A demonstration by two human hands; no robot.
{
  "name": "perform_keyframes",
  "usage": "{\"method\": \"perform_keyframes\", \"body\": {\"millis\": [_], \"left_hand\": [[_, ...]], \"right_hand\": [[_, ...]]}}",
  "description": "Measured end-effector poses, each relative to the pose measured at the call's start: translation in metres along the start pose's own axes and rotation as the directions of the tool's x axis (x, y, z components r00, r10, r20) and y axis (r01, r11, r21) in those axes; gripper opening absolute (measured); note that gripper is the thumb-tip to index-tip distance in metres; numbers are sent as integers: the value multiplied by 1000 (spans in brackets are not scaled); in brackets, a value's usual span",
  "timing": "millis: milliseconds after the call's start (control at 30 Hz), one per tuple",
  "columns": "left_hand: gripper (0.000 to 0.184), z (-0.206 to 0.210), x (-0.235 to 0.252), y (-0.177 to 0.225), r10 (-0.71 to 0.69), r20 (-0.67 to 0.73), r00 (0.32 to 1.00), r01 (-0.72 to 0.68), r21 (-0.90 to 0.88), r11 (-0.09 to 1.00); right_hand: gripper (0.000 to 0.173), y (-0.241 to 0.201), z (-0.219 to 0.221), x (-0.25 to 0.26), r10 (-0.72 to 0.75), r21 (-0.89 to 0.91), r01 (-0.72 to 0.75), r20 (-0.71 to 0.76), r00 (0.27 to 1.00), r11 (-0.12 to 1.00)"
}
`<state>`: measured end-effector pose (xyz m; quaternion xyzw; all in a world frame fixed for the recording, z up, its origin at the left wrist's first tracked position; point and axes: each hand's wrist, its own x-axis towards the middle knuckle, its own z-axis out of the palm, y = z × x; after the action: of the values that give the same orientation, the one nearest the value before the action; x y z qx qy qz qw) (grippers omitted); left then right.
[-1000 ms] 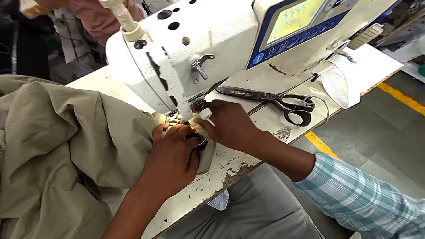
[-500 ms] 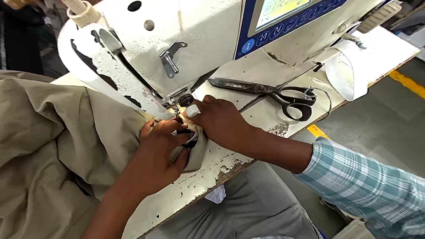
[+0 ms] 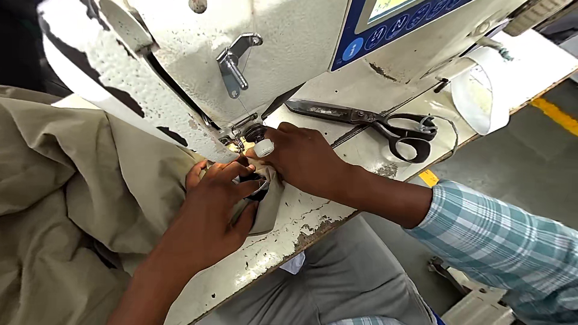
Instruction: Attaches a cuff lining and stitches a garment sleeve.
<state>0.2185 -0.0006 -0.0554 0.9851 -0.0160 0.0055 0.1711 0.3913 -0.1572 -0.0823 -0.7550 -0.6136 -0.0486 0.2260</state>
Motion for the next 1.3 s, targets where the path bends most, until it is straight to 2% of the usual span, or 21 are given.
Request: {"method": "perform_keyframes", "body": {"millis": [233,467,833,967,1300], "left_hand": [[40,-1,1,-2,15,-2,1000,-15,-2,1000],[39,-3,1,-2,24,3,1000,-24,8,1000],[39,-7,4,-14,57,6,998,-57,23,998],[39,-10,7,-17,66,19,998,-67,6,998],[40,-15,17,-24,47,52,998,-48,32,998]], "right_hand": [[26,-10,-2,-4,7,-101,-2,53,999,995],[30,-23,-9,3,16,-194,6,112,994,981],[26,-20,-6,7,3,-164,9,73,997,986],[18,-17,0,9,-12,-183,15,17,1000,983],[12,-13,-1,18,6,-114,-2,31,1000,993]]}}
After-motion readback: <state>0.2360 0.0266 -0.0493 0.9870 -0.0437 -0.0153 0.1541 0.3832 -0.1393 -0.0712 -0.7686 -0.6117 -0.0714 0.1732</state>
